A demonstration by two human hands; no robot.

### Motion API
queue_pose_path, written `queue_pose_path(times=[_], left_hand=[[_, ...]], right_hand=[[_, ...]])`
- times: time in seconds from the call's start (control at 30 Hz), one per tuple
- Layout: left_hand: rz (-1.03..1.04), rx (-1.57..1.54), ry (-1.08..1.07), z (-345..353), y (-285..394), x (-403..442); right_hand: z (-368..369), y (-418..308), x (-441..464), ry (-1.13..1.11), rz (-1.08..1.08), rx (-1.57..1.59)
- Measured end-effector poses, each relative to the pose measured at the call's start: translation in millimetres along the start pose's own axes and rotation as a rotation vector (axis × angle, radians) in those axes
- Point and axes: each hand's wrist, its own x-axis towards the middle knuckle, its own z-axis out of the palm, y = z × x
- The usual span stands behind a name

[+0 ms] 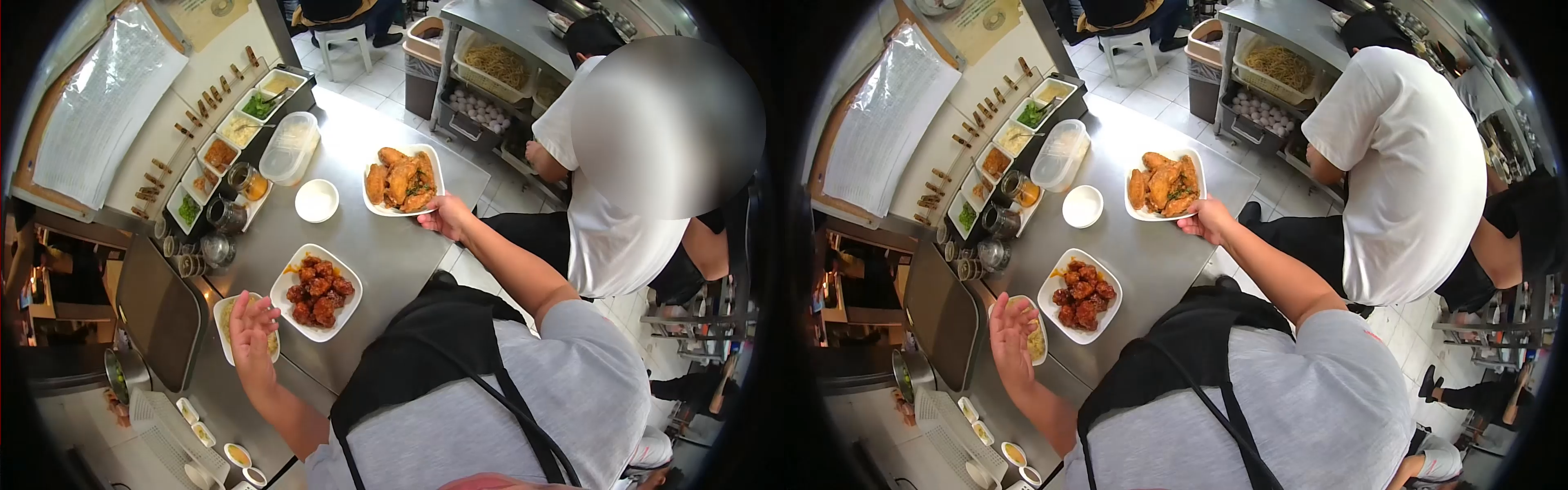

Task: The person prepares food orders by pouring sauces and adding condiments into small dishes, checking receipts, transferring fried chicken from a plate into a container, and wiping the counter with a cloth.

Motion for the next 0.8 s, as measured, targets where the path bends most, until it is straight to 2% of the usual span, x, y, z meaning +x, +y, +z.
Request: queue_pose_path(times=[0.1, 0.13, 0.17, 0.2, 0.27, 0.3, 0.37, 0.4, 0.43, 0.47, 0.5, 0.53, 0.57, 0.6, 0.67, 0.73, 0.77, 0.8], left_hand=[[-0.222, 0.124, 0.179, 1, 14, -9], [-0.162, 0.059, 0.122, -7, 6, -11], [-0.173, 0.105, 0.100, -12, 4, -14], [-0.160, 0.044, 0.097, -24, -3, -13], [-0.151, 0.080, 0.130, -6, 17, -15], [-0.092, 0.088, 0.085, -15, 7, -8], [-0.030, 0.064, 0.000, -54, -9, -5], [-0.023, 0.019, -0.076, -74, -16, 7], [-0.018, -0.030, -0.166, -90, -24, 29], [-0.015, -0.092, -0.261, -100, -37, 54], [-0.018, -0.152, -0.348, -105, -48, 75], [-0.021, -0.211, -0.419, -103, -56, 87], [-0.205, -0.061, -0.084, -36, -7, 66], [-0.108, -0.019, -0.176, -24, -7, 74], [0.082, 0.072, -0.368, 1, -15, 90], [-0.062, 0.187, -0.143, 53, -21, 100], [-0.038, 0.152, -0.230, 83, -21, 100], [-0.060, 0.071, -0.273, 123, -11, 94]], right_hand=[[-5, 0, 18, -0.114, 0.143, -0.125], [-16, 8, 35, -0.163, 0.096, -0.203], [-6, -6, 13, -0.124, 0.036, -0.271], [-3, -30, -7, -0.130, 0.083, -0.394], [-4, -74, -46, 0.105, -0.278, -0.917], [-23, -100, -54, 0.279, -0.775, -1.032], [-40, -171, -130, 0.485, -1.198, -1.007], [-74, -202, -148, 0.334, -1.401, -0.556], [-95, -231, -191, 0.498, -1.545, -0.440], [-126, -257, -232, 0.863, -1.609, -0.521], [-134, -268, -275, 0.826, -1.740, -0.312], [-147, -280, -317, 0.806, -1.804, -0.193], [-156, -289, -349, 0.845, -1.892, -0.090], [-172, -298, -375, 0.878, -1.973, 0.019], [-261, -328, -429, 0.840, -1.828, 0.212], [-282, -326, -477, 0.839, -1.928, -0.012], [-335, -340, -499, 0.934, -1.852, -0.451], [-305, -335, -485, 1.095, -1.990, -0.399]])
